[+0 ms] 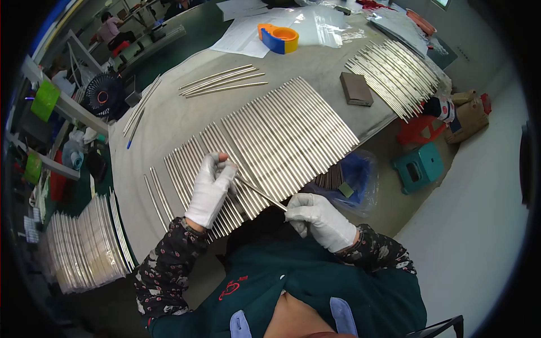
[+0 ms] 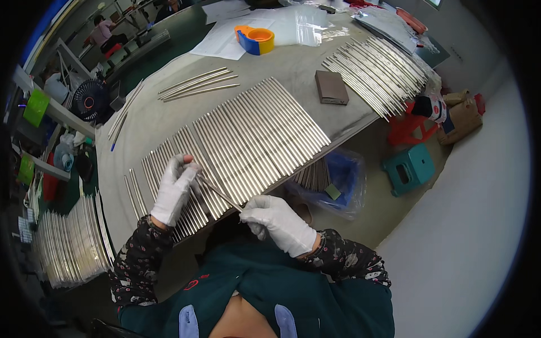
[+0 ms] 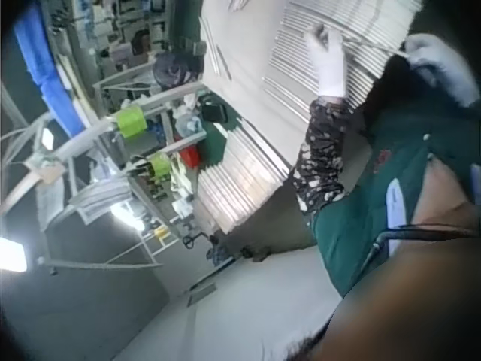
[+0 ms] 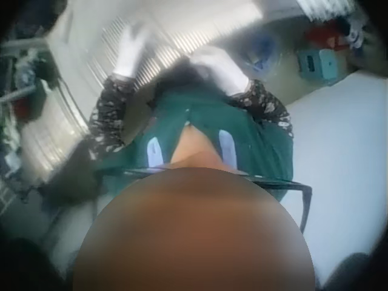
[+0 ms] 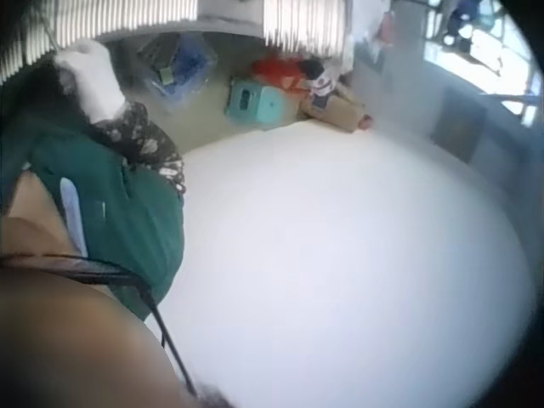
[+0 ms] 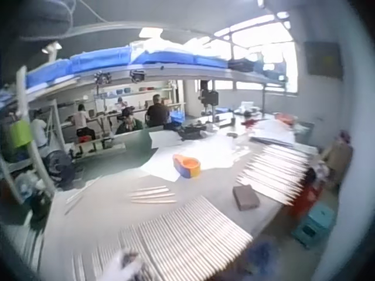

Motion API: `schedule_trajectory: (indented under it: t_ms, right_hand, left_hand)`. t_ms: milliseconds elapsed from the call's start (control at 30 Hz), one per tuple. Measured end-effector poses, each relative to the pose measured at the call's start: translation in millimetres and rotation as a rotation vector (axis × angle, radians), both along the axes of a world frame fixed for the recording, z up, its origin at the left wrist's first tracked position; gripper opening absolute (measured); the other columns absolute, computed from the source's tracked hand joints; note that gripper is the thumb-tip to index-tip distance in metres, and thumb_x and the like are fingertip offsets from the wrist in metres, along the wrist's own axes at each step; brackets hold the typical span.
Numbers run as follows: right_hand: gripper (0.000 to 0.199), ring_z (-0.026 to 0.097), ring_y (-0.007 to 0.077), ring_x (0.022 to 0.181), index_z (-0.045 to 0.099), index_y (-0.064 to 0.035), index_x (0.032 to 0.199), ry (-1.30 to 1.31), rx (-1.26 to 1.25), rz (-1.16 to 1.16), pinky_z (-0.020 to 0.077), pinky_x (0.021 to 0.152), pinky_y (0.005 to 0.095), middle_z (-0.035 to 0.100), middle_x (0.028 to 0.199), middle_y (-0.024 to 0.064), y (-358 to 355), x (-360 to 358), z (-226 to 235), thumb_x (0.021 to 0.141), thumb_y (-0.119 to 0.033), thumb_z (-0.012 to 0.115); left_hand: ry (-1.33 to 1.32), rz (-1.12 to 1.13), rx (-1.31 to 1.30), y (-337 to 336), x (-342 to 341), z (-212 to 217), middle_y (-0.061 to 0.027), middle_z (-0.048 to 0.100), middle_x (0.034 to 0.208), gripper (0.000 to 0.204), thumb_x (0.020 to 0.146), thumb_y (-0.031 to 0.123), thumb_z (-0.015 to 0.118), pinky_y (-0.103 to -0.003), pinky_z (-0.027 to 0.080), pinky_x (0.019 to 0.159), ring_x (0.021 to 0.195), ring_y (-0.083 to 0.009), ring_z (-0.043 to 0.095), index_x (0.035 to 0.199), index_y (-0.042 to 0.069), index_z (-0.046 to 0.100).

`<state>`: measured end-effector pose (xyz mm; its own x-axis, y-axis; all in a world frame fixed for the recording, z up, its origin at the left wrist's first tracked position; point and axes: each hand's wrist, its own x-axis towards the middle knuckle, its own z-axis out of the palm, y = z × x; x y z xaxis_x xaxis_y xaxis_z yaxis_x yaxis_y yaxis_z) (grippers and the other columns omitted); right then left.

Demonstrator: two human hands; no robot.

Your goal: Sanding and organizing thin metal or bamboo sticks at a workbench.

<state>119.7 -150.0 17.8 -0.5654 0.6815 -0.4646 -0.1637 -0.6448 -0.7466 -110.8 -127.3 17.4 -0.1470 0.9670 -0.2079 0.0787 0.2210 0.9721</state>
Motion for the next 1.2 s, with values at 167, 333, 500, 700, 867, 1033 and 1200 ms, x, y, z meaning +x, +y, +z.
schedule_trajectory:
  t_ms: [167,333,500,700,867,1033,1200]
  right_hand:
    - [0.017,0.051,0.0082,0.059,0.061,-0.0046,0.081,-0.087,0.098,0.048,0.0413,0.054,0.0223,0.054,0.066,-0.0006,4,34,0,0.082,-0.021,0.065]
    - [0.016,0.053,0.0081,0.061,0.061,-0.0045,0.08,-0.1,0.114,-0.06,0.0431,0.056,0.0216,0.055,0.066,-0.0001,9,72,7,0.081,-0.02,0.065]
    - [0.012,0.052,0.0078,0.057,0.06,-0.0034,0.079,-0.078,0.185,-0.254,0.0435,0.054,0.0217,0.056,0.065,0.0007,21,105,-3,0.08,-0.013,0.066]
    - [0.011,0.052,0.0059,0.061,0.061,-0.0005,0.079,-0.229,0.406,-0.399,0.0433,0.057,0.0215,0.058,0.069,0.0,63,124,-21,0.081,-0.01,0.065]
    - [0.014,0.053,0.0055,0.066,0.063,0.0019,0.088,-0.329,0.515,-0.374,0.0438,0.062,0.0211,0.06,0.073,-0.0001,86,139,-33,0.084,-0.012,0.064]
    - [0.02,0.056,0.0062,0.065,0.064,0.0008,0.096,-0.373,0.48,-0.42,0.045,0.061,0.0205,0.063,0.075,0.0013,116,146,-43,0.088,-0.018,0.064]
    - [0.03,0.067,0.0217,0.073,0.067,-0.0016,0.1,-0.954,0.928,-0.794,0.0515,0.069,0.0321,0.068,0.082,0.0139,155,144,-34,0.083,-0.026,0.066]
  left_hand:
    - [-0.14,0.076,0.117,3,48,17,-0.0073,0.056,0.086,0.025,0.093,0.019,0.056,-0.02,0.039,0.043,0.054,-0.0095,0.051,0.106,0.002,0.044]
    - [-0.209,-0.181,0.07,2,78,17,-0.0055,0.053,0.067,0.014,0.093,0.018,0.054,-0.02,0.034,0.04,0.045,-0.0095,0.044,0.091,0.005,0.047]
    - [-0.238,-0.3,-0.066,35,119,22,-0.008,0.062,0.084,0.03,0.094,0.029,0.056,-0.018,0.038,0.039,0.054,-0.01,0.057,0.099,0.0,0.051]
    - [-0.465,-0.492,-0.165,113,156,7,-0.0116,0.059,0.106,0.04,0.094,0.036,0.055,-0.015,0.037,0.042,0.076,-0.015,0.062,0.116,0.002,0.048]
    - [-0.409,-0.542,-0.15,143,181,1,-0.0066,0.063,0.089,0.025,0.095,0.025,0.056,-0.018,0.043,0.046,0.067,-0.0109,0.062,0.105,0.003,0.05]
    - [-0.269,-0.393,-0.081,158,187,-7,-0.0075,0.062,0.085,0.021,0.096,0.02,0.054,-0.021,0.048,0.05,0.065,-0.0124,0.061,0.102,0.001,0.049]
    - [-0.345,-0.26,-0.096,162,184,-15,-0.0159,0.06,0.087,0.023,0.094,0.014,0.058,-0.027,0.054,0.057,0.066,-0.0188,0.062,0.103,-0.002,0.046]
